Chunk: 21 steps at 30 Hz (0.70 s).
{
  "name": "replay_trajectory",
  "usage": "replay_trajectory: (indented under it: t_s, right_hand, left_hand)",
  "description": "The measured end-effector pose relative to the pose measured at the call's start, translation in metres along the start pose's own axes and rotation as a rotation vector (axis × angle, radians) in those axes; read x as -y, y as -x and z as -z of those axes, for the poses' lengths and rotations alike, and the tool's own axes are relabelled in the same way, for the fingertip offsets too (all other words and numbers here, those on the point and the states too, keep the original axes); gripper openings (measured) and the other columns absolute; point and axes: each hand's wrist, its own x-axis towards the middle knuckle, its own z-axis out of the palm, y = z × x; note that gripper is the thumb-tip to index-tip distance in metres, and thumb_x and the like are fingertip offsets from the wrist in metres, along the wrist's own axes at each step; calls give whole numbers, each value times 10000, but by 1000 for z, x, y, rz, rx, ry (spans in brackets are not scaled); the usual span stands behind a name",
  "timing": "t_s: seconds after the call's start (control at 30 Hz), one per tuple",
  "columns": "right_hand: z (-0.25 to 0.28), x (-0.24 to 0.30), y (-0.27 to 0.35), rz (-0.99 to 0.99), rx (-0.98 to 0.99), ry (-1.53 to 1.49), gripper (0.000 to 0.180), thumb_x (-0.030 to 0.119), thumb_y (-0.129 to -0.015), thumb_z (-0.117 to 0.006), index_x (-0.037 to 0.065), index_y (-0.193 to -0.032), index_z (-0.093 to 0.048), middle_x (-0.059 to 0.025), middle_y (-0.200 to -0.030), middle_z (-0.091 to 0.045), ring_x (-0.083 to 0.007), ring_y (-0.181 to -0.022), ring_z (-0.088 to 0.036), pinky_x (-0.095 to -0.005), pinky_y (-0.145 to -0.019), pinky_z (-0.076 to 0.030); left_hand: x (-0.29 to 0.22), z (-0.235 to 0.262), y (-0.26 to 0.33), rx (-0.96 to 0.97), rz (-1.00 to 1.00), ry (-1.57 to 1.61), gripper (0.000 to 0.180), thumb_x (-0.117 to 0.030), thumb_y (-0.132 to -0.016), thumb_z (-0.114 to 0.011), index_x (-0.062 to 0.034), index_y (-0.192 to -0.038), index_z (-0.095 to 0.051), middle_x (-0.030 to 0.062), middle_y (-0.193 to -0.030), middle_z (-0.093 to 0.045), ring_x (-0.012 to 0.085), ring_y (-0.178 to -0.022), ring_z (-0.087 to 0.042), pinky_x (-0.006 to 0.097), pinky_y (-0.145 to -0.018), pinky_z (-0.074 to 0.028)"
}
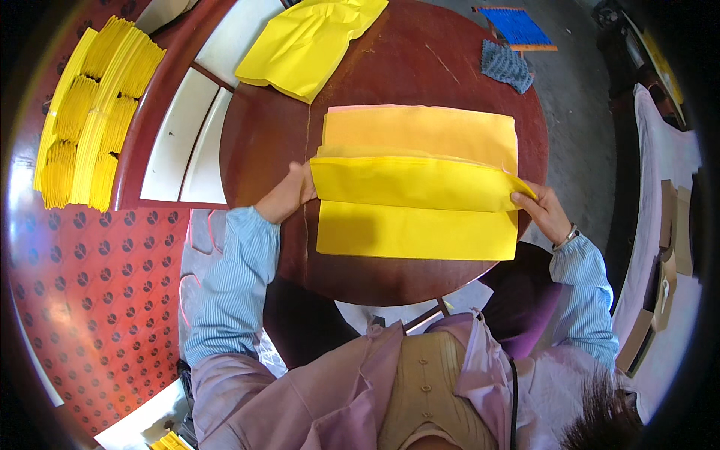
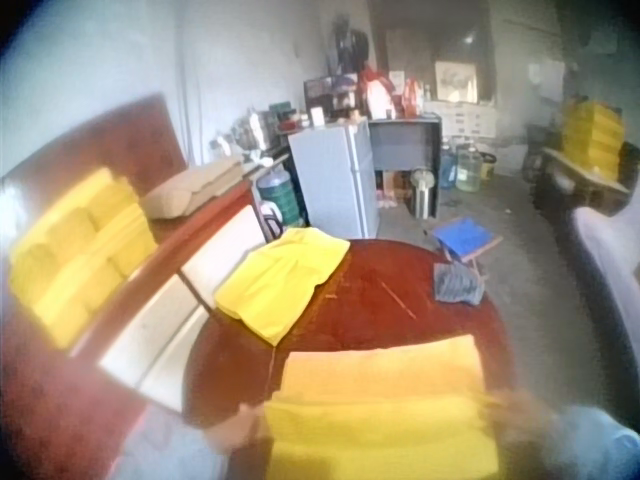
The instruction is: The person folds yellow fabric sheets on a round wooden table. They align edges, fold the fabric in half, and press the folds flat. The folded pieces are stacked on the table.
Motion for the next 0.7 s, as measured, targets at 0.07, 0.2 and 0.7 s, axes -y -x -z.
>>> replay_trajectory:
  t_s: [0.07,0.2,0.7]
  right_hand:
    - [0,-2,0,59,5,-28,394,282,-1083,-623,-39,-1297,-703,-89,-1106,-765,-157,-1012,-712,-303,-942,-547]
    - [-12,-14,3,33,-140,-77,362,243,-1063,-672,-35,-1294,-694,-81,-1117,-765,-138,-1022,-709,-295,-934,-554]
    - [-70,-22,9,196,-587,-335,393,88,-1040,-686,71,-1391,-510,-149,-1246,-717,-259,-1129,-737,-387,-1035,-586]
  left_hand:
    - [12,-9,4,-14,-186,-42,659,-345,-1105,-518,-72,-1653,-274,132,-1630,-447,257,-1491,-464,361,-1257,-347]
    - [26,-38,0,-300,-313,-26,919,-42,-906,-795,-22,-1631,-229,195,-1567,-489,277,-1432,-543,374,-1163,-470]
    - [31,-57,6,-503,-301,-127,935,70,-917,-758,-15,-1637,-168,193,-1269,-731,245,-1169,-723,330,-1004,-578]
